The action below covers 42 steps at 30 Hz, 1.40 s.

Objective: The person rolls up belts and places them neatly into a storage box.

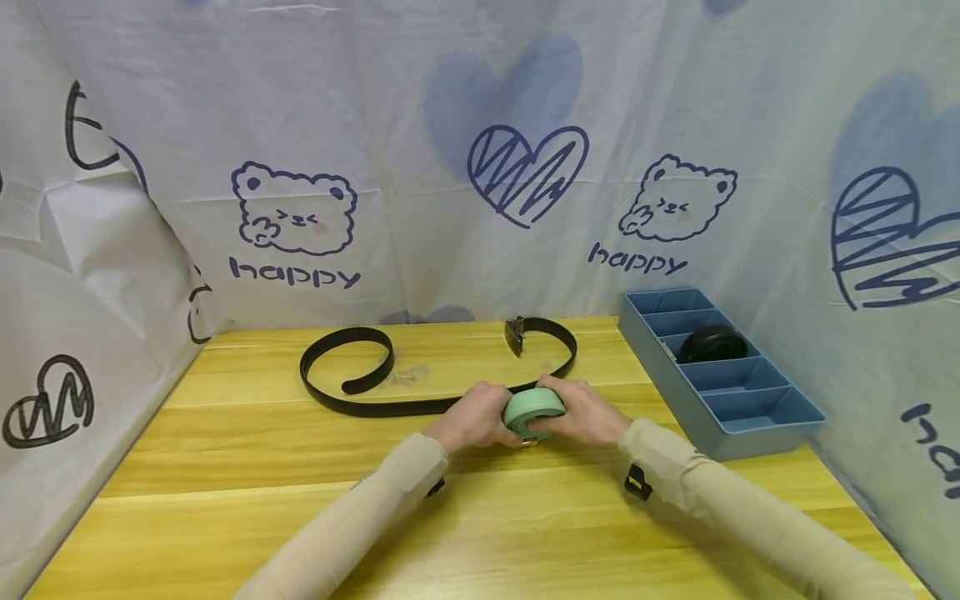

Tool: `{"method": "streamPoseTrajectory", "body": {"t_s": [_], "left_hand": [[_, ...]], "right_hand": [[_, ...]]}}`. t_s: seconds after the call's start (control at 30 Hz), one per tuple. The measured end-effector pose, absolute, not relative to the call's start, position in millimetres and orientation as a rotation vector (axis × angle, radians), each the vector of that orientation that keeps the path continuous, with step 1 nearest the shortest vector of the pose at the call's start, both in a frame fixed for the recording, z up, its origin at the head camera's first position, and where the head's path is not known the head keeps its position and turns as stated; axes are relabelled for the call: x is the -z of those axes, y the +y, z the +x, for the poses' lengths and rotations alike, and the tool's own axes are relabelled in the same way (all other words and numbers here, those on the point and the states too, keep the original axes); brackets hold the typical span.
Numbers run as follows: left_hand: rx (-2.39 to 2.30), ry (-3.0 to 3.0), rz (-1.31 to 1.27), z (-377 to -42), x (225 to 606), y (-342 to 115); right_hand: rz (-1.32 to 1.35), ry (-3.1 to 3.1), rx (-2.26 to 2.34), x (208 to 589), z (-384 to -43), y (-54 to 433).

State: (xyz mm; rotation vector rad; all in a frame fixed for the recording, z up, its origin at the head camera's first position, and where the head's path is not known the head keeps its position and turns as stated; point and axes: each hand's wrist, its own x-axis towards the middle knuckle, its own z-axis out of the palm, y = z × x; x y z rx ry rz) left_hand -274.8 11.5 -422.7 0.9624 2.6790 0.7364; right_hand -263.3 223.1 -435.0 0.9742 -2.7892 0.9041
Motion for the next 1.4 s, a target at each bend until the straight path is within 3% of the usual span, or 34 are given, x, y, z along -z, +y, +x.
{"method": "streamPoseTrajectory", "body": {"t_s": [0.2, 0.5, 0.73, 1.4], "left_hand": [[-0.769, 2.686, 0.905, -273, 421, 14], [-0.947, 2.675, 0.719, -272, 424, 15], [-1.075, 2.651, 0.723, -272, 423, 15], [-1.212, 2.564, 0.898, -268, 425, 38]], "right_hand": [[1.158, -2.587, -0.415, 430, -256, 212], [0.95, -2.601, -0.159, 428, -249, 196], [0.848, -2.515, 0.038, 436, -249, 194], [0.731, -2.619, -0.003, 426, -246, 221]]}}
